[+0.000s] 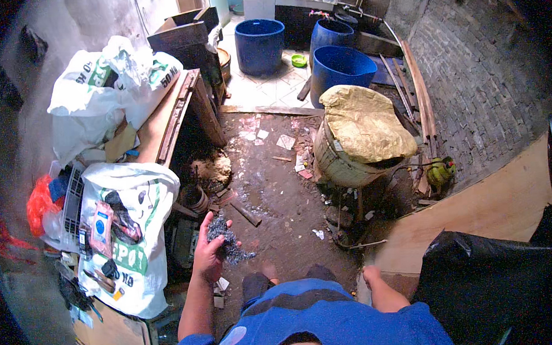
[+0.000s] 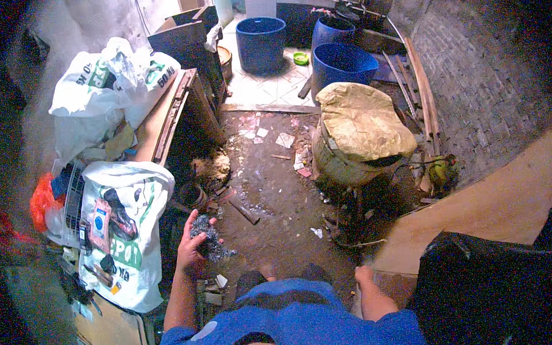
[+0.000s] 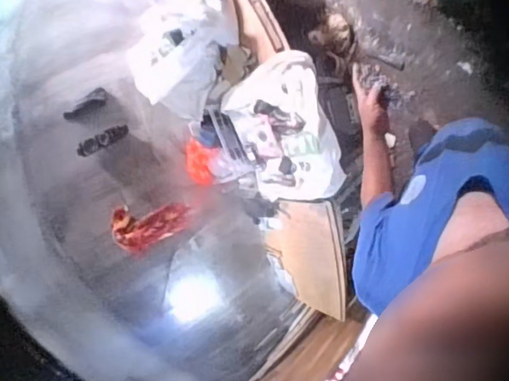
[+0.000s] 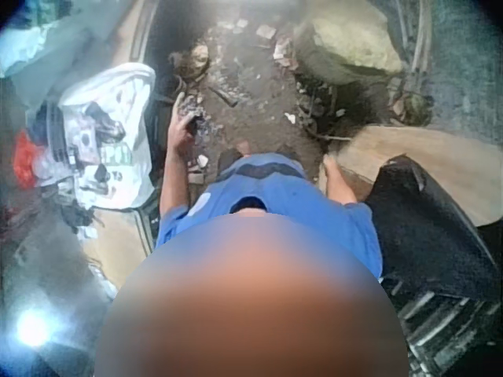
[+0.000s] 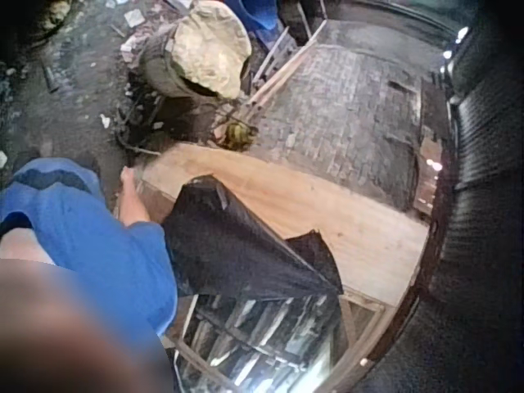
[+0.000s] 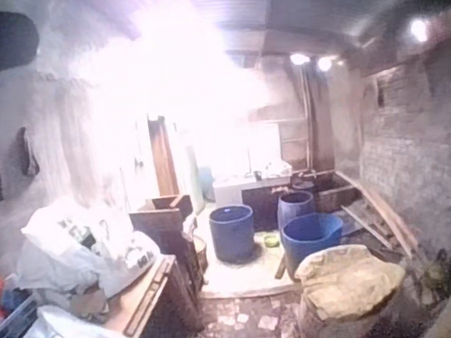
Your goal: The person scrubs the inside of a large blue plastic bucket with a steel wool pad, then rinses it with water from a scoop. They flip the bucket over and scrub the outside bottom surface, then rinse it again.
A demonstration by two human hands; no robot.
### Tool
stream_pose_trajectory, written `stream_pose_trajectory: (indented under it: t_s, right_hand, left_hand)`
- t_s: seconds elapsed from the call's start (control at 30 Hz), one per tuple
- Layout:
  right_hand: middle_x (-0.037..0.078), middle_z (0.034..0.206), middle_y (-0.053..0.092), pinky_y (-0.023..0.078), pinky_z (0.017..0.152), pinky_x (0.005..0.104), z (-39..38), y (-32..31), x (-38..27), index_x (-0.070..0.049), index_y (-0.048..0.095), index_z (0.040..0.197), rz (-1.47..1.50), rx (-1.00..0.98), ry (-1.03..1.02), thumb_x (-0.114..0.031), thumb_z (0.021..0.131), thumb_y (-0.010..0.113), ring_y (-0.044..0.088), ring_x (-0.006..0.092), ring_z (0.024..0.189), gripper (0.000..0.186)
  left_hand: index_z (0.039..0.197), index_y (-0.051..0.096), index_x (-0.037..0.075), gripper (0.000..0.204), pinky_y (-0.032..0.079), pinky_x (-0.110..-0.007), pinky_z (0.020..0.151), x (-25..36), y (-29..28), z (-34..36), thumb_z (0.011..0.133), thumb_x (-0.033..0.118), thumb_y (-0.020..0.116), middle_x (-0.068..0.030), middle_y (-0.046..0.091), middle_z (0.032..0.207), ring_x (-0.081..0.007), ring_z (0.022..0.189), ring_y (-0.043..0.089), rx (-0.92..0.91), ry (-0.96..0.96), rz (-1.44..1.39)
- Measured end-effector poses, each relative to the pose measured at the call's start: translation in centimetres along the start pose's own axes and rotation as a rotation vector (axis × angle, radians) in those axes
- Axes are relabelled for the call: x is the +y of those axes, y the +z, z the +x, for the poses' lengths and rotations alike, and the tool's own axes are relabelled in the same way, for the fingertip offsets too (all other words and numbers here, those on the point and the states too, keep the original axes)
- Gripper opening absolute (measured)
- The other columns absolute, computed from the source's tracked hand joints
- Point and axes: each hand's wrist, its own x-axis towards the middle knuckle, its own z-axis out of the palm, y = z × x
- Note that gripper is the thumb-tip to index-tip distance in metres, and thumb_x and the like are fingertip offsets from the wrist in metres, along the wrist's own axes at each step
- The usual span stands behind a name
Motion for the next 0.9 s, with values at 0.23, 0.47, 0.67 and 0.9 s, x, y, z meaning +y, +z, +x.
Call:
stream_pose_trajectory:
  t_s: [0.23, 0.47, 0.67, 0.9]
  right_hand:
    - [0.009, 0.091, 0.077, 0.059, 0.069, 0.0398, 7.8, -3.2, -8.2, -0.016, 0.08, 0.081, -0.675, 0.051, -0.375, -0.019, 0.076, 0.069, 0.075, 0.0225, 0.089, 0.012]
    - [0.006, 0.101, 0.065, 0.055, 0.066, 0.0434, 19.3, -15.0, -26.1, -0.005, 0.062, 0.116, 1.15, -0.489, 0.059, -0.061, 0.099, 0.053, 0.063, 0.0251, 0.082, 0.059]
    - [0.021, 0.157, 0.042, 0.031, 0.119, 0.0537, 21.9, -33.1, -42.9, -0.003, 0.036, 0.156, 1.855, -1.147, -0.226, -0.081, 0.094, 0.034, 0.038, 0.0352, 0.148, 0.1]
    - [0.018, 0.154, 0.047, 0.038, 0.115, 0.0512, 26.2, -44.1, -54.0, -0.004, 0.038, 0.155, 1.888, -1.33, -0.531, -0.078, 0.096, 0.033, 0.047, 0.0334, 0.141, 0.095]
  left_hand:
    - [0.158, 0.027, 0.015, 0.075, 0.062, -0.05, 0.088, 1.9, 1.7, 9.9, 0.091, 0.001, 0.057, -0.0228, 0.058, 0.138, -0.0304, 0.107, 0.067, 0.056, -0.003, 0.022]
    - [0.159, 0.025, 0.015, 0.073, 0.061, -0.049, 0.089, 2.9, 6.5, 22.3, 0.093, 0.0, 0.053, -0.0239, 0.055, 0.141, -0.03, 0.107, 0.066, 0.172, 0.055, 0.082]
    - [0.158, 0.026, 0.015, 0.074, 0.062, -0.047, 0.088, 3.8, 12.7, 33.3, 0.093, 0.004, 0.059, -0.0241, 0.056, 0.14, -0.0292, 0.105, 0.067, 0.144, 0.055, 0.099]
    - [0.159, 0.025, 0.016, 0.073, 0.06, -0.048, 0.09, 5.4, 13.7, 43.3, 0.093, 0.002, 0.056, -0.0252, 0.053, 0.142, -0.03, 0.106, 0.066, 0.189, 0.025, 0.082]
